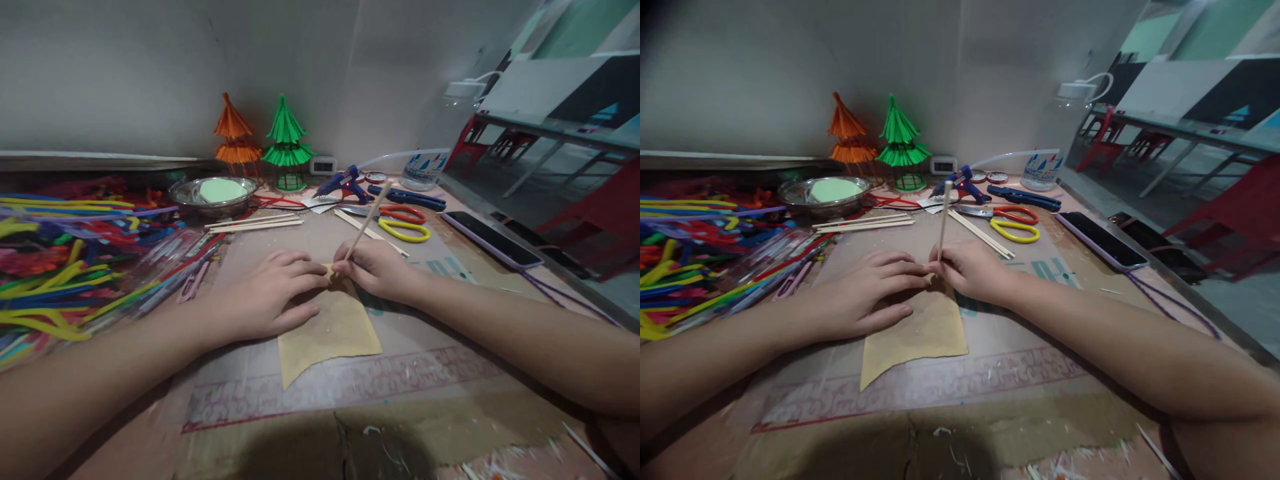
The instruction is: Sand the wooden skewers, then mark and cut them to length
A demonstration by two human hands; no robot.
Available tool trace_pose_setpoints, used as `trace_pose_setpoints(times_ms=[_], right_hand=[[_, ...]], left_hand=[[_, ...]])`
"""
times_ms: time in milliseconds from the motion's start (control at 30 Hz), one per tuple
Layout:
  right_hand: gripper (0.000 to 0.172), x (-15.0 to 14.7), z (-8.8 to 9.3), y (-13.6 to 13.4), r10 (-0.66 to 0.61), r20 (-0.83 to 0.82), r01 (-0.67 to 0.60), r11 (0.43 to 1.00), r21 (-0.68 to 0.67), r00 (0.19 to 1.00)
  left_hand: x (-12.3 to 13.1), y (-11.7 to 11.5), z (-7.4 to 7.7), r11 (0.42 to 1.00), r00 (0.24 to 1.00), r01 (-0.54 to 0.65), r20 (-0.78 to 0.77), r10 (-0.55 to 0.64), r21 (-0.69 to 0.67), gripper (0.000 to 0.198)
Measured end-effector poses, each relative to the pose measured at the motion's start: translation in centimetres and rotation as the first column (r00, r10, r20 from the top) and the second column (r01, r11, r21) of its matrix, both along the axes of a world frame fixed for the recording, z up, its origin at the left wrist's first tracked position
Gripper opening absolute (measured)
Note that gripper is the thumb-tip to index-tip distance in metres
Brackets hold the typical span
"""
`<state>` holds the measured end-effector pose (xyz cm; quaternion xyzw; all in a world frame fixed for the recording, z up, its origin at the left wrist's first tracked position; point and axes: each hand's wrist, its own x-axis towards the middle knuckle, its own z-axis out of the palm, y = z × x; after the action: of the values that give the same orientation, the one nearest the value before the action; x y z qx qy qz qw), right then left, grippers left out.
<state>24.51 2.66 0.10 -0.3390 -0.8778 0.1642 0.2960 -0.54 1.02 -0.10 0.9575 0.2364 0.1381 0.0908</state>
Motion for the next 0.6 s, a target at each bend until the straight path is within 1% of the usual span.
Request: trace_pose_setpoints(times_ms=[67, 167, 233, 333, 400, 500, 600], right_hand=[[0.019, -0.08, -0.16, 0.18, 0.004, 0.057, -0.006, 0.999, 0.036, 0.998], [0.021, -0.09, -0.28, 0.31, -0.039, 0.088, 0.034, 0.998, 0.056, 0.995], [0.023, -0.03, -0.25, 0.23, -0.050, 0.092, 0.047, 0.998, 0.035, 0.995], [0.023, -0.04, -0.17, 0.14, -0.020, 0.082, 0.021, 1.000, -0.015, 0.996], [0.021, -0.15, -0.15, 0.24, -0.019, 0.079, 0.019, 1.000, -0.006, 0.997], [0.021, -0.38, -0.14, 0.41, -0.070, 0.089, 0.067, 0.997, 0.035, 0.994], [0.021, -0.57, -0.12, 0.41, -0.053, 0.116, 0.053, 0.999, 0.003, 0.992]], left_hand=[[0.02, 0.01, 0.06, 1.000, 1.000, -0.002, -0.004, 0.002, -0.007, 0.038], [0.01, 0.00, 0.09, 1.000, 1.000, -0.012, -0.020, 0.012, -0.016, 0.040], [-0.01, 0.03, 0.09, 1.000, 1.000, -0.012, -0.027, 0.011, -0.019, 0.041], [0.00, 0.07, 0.11, 1.000, 0.999, 0.000, -0.033, -0.001, -0.025, 0.040], [0.02, 0.08, 0.15, 1.000, 0.999, 0.000, -0.039, -0.001, -0.028, 0.039], [0.07, 0.09, 0.18, 1.000, 0.999, -0.013, -0.035, 0.012, -0.026, 0.041], [0.09, 0.12, 0.15, 1.000, 1.000, -0.006, -0.021, 0.005, -0.023, 0.038]])
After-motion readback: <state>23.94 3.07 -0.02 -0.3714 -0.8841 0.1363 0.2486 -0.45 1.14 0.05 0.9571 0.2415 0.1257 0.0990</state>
